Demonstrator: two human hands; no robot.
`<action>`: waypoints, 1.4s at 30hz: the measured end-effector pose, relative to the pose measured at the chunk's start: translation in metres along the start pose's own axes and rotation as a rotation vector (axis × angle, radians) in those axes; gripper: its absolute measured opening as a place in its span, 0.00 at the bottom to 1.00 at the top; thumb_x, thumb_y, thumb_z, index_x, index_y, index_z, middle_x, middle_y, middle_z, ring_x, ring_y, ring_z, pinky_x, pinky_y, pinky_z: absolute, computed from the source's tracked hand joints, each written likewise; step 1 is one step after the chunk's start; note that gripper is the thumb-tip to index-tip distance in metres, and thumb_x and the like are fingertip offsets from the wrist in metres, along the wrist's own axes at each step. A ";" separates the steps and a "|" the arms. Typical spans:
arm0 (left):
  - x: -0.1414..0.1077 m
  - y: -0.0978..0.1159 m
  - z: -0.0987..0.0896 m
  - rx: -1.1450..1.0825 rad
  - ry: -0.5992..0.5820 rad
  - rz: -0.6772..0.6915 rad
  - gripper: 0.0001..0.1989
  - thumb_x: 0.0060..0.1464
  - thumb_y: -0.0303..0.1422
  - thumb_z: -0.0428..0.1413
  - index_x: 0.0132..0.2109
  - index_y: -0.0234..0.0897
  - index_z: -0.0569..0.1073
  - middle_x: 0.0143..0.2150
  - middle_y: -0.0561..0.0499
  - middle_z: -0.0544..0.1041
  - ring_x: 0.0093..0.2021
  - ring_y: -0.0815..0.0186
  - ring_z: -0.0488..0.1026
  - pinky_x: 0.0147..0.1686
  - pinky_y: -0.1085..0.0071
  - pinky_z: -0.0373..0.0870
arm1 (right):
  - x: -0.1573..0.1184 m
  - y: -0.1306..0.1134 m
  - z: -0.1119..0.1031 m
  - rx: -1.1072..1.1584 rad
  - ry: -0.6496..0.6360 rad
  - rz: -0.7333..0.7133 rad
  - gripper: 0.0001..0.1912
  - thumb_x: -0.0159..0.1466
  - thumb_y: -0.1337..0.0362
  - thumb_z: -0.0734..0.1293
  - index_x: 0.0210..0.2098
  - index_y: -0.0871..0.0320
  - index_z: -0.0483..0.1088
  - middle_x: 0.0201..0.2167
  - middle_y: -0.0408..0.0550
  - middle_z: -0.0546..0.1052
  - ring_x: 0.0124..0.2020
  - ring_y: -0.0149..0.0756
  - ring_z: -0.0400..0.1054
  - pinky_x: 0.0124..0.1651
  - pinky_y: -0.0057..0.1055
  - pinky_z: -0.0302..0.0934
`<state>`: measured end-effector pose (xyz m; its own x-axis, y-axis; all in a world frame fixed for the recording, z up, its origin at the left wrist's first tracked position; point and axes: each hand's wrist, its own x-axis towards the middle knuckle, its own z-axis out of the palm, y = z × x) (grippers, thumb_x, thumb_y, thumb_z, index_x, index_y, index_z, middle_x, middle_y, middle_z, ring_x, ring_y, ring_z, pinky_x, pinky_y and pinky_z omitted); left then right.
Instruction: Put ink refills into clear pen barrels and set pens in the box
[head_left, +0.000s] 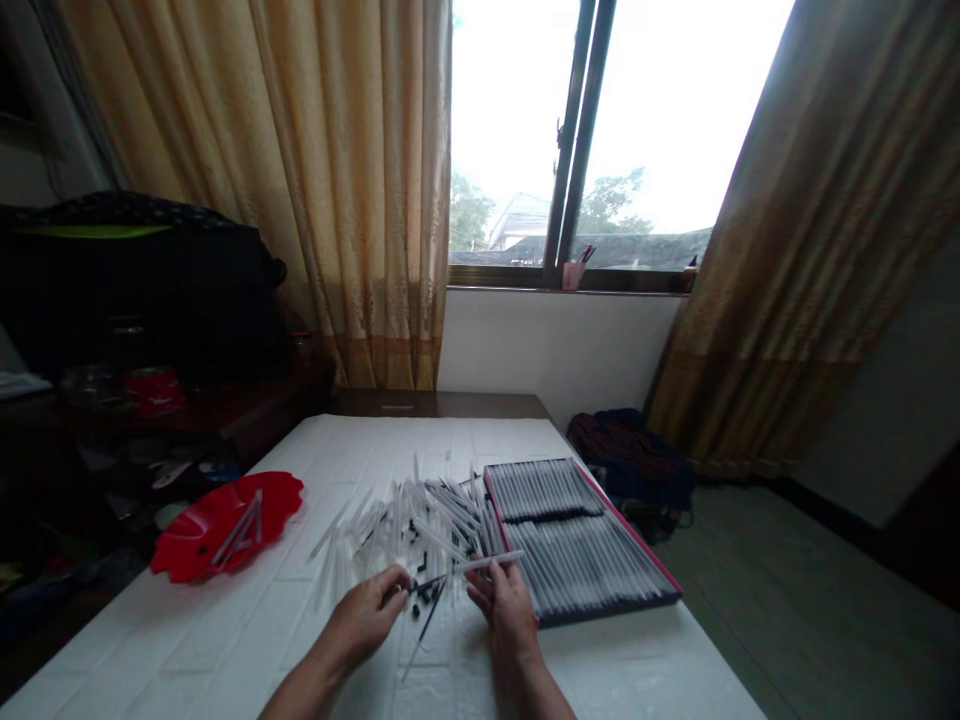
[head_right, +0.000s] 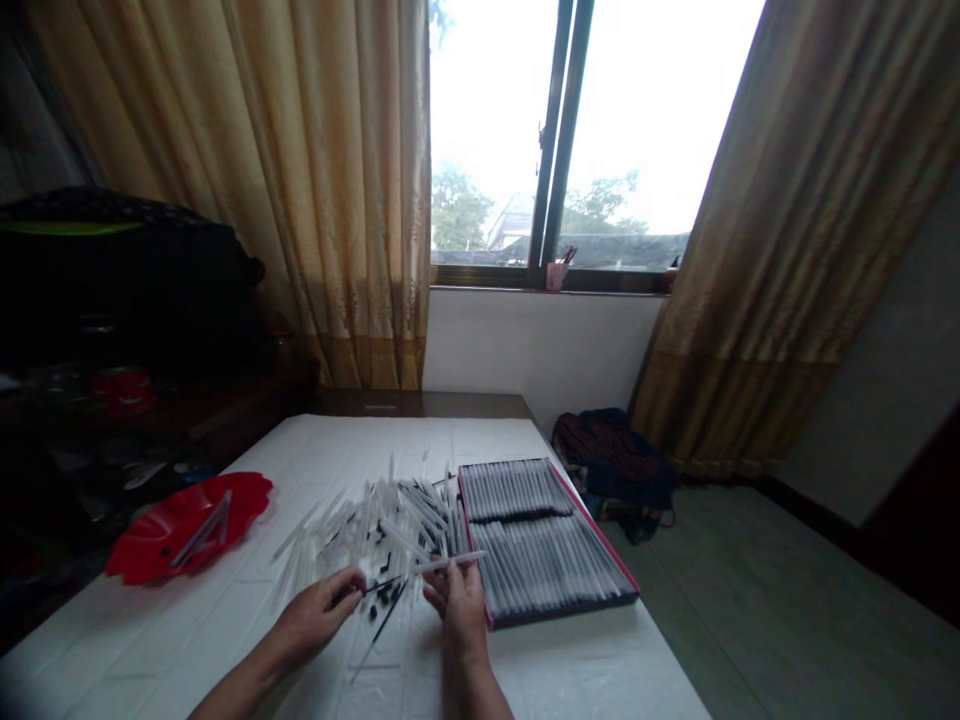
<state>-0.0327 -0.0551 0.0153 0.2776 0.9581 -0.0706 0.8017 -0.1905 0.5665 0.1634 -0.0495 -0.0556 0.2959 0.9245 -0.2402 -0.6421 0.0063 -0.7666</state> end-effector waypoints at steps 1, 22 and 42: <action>-0.001 0.000 0.001 -0.001 0.004 0.004 0.08 0.54 0.32 0.47 0.36 0.40 0.70 0.29 0.56 0.74 0.33 0.66 0.72 0.31 0.76 0.60 | -0.001 0.000 0.002 0.003 -0.003 0.002 0.32 0.38 0.44 0.76 0.34 0.56 0.65 0.31 0.45 0.80 0.28 0.36 0.76 0.24 0.24 0.66; 0.007 -0.003 0.010 -0.297 0.081 -0.010 0.05 0.49 0.32 0.53 0.32 0.41 0.73 0.32 0.55 0.76 0.37 0.63 0.72 0.37 0.73 0.63 | -0.021 0.000 0.021 -0.075 -0.090 0.064 0.27 0.38 0.48 0.78 0.28 0.57 0.66 0.27 0.44 0.79 0.25 0.35 0.75 0.23 0.23 0.64; -0.001 -0.009 0.023 -0.213 0.136 0.102 0.09 0.48 0.26 0.55 0.36 0.43 0.77 0.39 0.50 0.77 0.44 0.61 0.72 0.48 0.68 0.64 | -0.024 -0.009 0.014 0.070 -0.038 0.196 0.28 0.33 0.51 0.80 0.26 0.56 0.65 0.21 0.37 0.75 0.26 0.33 0.75 0.27 0.23 0.64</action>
<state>-0.0280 -0.0593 -0.0086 0.2663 0.9588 0.0984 0.6400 -0.2523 0.7258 0.1525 -0.0661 -0.0345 0.1348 0.9244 -0.3569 -0.7330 -0.1494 -0.6636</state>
